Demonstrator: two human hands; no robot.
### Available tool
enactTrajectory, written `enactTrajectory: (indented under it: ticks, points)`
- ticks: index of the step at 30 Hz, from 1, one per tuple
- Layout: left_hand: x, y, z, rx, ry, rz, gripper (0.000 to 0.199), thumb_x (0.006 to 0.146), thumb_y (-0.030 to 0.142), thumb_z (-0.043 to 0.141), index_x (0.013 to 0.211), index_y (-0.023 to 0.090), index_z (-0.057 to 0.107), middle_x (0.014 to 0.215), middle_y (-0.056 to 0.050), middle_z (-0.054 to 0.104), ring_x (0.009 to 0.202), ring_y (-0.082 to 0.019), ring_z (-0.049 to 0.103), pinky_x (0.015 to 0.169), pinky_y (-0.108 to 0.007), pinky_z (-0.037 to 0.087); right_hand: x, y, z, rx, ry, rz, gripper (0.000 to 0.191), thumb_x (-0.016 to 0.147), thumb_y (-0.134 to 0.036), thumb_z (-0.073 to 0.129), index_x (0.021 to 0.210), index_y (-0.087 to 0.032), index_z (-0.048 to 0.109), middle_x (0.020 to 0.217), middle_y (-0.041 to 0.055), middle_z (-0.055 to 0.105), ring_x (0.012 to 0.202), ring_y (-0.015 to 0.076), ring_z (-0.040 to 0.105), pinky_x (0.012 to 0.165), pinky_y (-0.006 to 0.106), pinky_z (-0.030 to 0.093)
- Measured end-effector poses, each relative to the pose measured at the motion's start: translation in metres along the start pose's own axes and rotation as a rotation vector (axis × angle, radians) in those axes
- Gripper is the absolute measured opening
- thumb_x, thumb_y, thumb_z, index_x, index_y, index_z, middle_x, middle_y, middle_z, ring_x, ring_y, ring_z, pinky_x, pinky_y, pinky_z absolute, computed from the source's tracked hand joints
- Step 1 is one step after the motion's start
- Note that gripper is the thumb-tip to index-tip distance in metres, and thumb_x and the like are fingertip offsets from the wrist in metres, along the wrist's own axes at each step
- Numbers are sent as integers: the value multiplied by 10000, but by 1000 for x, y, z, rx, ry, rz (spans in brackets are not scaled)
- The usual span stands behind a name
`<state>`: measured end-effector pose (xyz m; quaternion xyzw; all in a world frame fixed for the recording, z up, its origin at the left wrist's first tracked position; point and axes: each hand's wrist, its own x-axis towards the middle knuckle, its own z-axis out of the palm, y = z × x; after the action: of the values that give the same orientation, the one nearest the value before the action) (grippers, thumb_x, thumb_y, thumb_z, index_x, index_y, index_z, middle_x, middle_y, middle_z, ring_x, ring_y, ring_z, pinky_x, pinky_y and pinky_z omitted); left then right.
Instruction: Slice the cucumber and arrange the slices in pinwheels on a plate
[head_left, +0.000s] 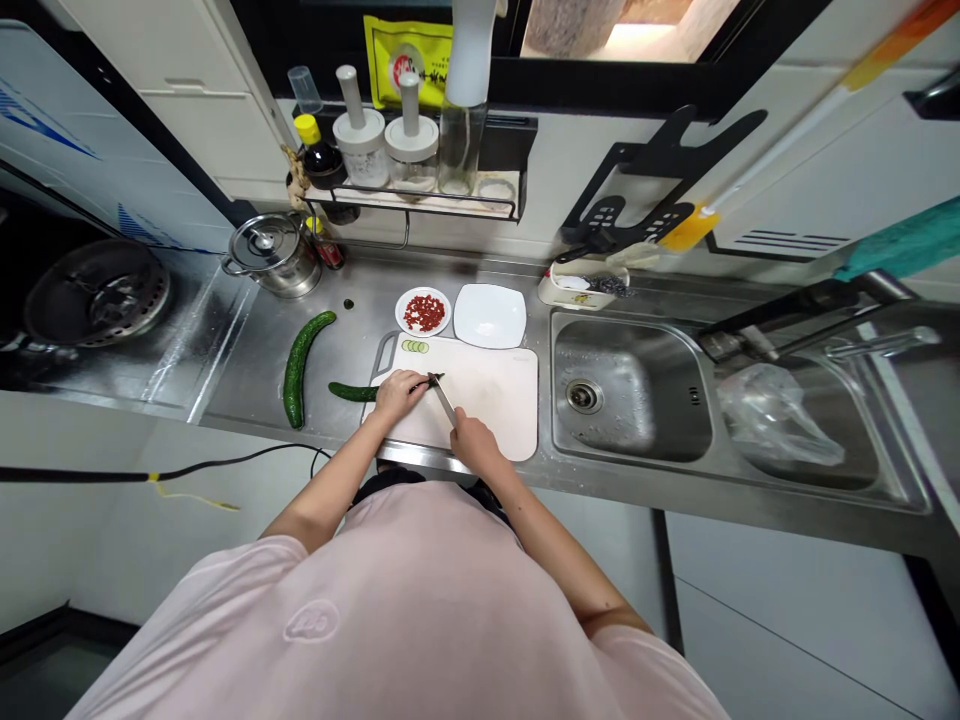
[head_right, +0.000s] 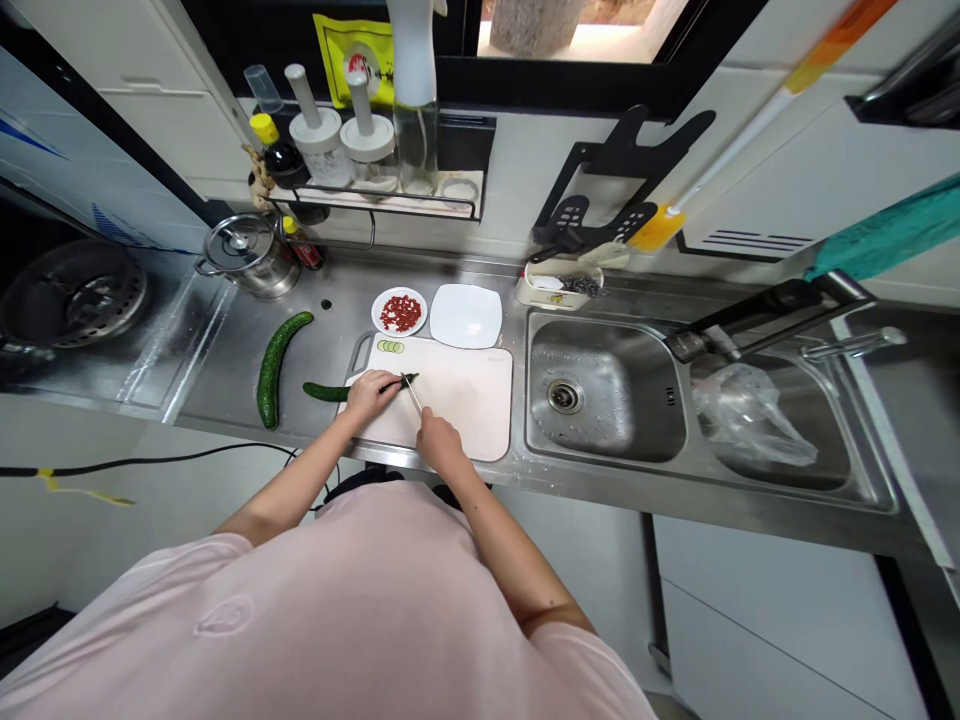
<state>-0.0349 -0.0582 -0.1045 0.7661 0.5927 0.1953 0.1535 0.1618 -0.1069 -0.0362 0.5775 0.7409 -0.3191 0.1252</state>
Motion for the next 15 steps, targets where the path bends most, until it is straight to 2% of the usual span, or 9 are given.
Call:
enactTrajectory:
  ticks: [15]
  points:
    - [1,-3,5,-20,12,-8,223,885,312,506,994,229,682,952,-48,680,937,-184,581,846,-306,437,-2,-4,-3,9,-51,3,235,892,-131,366,1123,-155,402,924,114,627,834,222,606,620,267,356]
